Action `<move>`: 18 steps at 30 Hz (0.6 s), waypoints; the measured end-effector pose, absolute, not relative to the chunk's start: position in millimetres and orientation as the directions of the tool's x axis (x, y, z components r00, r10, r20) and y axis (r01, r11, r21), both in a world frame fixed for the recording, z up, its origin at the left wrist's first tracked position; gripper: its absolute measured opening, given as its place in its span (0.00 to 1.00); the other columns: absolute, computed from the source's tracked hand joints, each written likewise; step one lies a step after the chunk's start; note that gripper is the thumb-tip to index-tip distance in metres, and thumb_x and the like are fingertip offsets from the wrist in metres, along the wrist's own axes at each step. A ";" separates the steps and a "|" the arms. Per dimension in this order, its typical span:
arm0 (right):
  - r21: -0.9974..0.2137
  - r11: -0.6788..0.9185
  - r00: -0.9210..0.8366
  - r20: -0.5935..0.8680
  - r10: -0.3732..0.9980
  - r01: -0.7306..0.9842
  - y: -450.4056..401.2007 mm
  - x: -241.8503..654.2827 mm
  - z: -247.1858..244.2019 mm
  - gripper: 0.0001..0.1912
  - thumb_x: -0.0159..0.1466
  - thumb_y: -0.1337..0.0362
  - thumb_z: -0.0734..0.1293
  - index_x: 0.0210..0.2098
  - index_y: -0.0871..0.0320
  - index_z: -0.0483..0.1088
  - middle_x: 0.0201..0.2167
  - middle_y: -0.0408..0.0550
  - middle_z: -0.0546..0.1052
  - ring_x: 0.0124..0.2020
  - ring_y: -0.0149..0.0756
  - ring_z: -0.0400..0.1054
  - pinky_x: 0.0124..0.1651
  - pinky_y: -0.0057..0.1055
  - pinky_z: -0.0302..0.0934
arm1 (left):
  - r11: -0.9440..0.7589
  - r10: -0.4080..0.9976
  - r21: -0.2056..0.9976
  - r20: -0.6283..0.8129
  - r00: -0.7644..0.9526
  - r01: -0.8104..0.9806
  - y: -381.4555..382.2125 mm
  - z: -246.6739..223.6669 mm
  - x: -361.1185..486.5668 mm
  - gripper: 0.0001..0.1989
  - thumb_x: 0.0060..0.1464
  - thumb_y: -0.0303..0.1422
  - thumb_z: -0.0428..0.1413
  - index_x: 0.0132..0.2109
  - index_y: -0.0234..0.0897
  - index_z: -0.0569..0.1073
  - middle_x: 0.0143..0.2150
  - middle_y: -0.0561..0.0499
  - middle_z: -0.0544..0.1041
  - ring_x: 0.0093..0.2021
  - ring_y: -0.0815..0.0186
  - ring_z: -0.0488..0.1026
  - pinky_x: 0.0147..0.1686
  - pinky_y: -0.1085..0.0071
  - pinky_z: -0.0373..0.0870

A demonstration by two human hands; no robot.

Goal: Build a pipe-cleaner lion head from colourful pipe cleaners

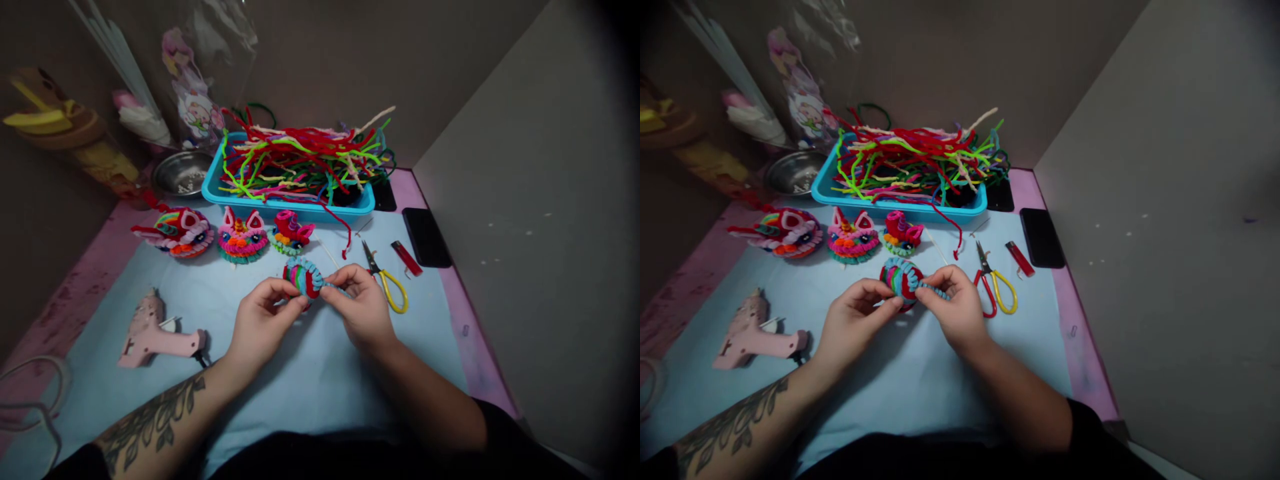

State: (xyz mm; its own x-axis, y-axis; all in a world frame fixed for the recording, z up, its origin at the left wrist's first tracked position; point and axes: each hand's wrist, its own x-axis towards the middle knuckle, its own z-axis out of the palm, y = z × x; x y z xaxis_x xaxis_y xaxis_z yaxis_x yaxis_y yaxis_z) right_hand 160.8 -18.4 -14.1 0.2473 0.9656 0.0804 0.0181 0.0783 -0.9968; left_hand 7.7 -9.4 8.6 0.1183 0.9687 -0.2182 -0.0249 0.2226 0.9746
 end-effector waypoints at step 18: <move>-0.969 0.152 0.271 0.202 0.941 0.195 -21.8 156.3 -9.9 0.07 0.54 0.67 0.70 0.29 0.56 0.66 0.28 0.43 0.75 0.32 0.33 0.71 0.37 0.31 0.68 | 0.249 0.966 0.968 -0.246 0.078 -0.026 -4.6 7.5 6.0 0.12 0.40 0.33 0.65 0.33 0.34 0.73 0.25 0.53 0.74 0.26 0.70 0.71 0.27 0.74 0.69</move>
